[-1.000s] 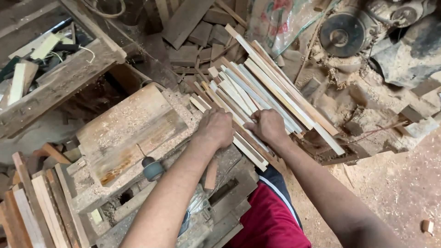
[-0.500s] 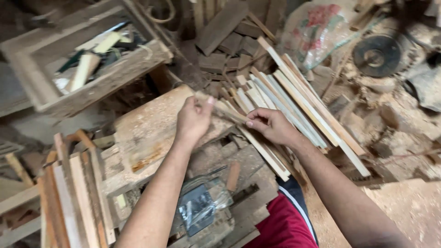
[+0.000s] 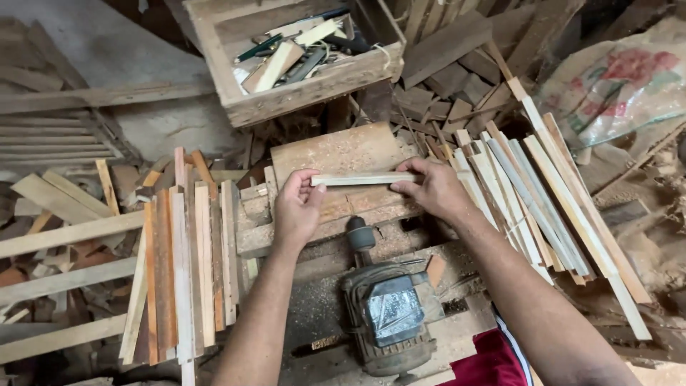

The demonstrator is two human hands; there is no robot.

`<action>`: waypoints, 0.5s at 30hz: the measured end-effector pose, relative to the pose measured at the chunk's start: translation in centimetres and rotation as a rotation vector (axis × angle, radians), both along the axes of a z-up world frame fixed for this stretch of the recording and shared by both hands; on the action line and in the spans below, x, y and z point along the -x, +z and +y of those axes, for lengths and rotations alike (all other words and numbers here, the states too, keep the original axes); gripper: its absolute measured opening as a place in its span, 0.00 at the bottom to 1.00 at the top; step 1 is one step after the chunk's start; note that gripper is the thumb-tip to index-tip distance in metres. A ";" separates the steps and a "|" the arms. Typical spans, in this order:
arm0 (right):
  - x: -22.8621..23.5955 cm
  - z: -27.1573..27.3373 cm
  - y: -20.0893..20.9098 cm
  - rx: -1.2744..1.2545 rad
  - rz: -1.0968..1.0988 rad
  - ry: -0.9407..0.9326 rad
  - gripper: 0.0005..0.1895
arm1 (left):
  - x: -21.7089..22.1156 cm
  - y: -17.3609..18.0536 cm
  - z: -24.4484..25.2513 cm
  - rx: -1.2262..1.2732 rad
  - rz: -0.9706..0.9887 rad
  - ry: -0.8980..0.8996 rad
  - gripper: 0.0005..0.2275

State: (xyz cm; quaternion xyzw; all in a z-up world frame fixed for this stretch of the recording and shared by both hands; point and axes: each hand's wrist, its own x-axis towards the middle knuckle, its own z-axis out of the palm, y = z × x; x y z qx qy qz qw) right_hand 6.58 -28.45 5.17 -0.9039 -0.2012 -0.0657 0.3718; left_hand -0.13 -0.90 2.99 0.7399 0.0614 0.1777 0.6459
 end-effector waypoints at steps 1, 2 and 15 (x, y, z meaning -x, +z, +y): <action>-0.5 0.2 -0.3 0.005 0.001 0.005 0.20 | 0.2 -0.1 0.1 0.005 0.001 0.005 0.13; -1.0 0.2 -0.6 -0.010 -0.085 -0.015 0.21 | 0.3 -0.1 0.0 0.019 -0.011 0.012 0.13; -0.3 4.4 2.2 -1.274 0.353 -0.249 0.17 | 1.5 1.6 -2.0 0.094 0.136 -0.063 0.11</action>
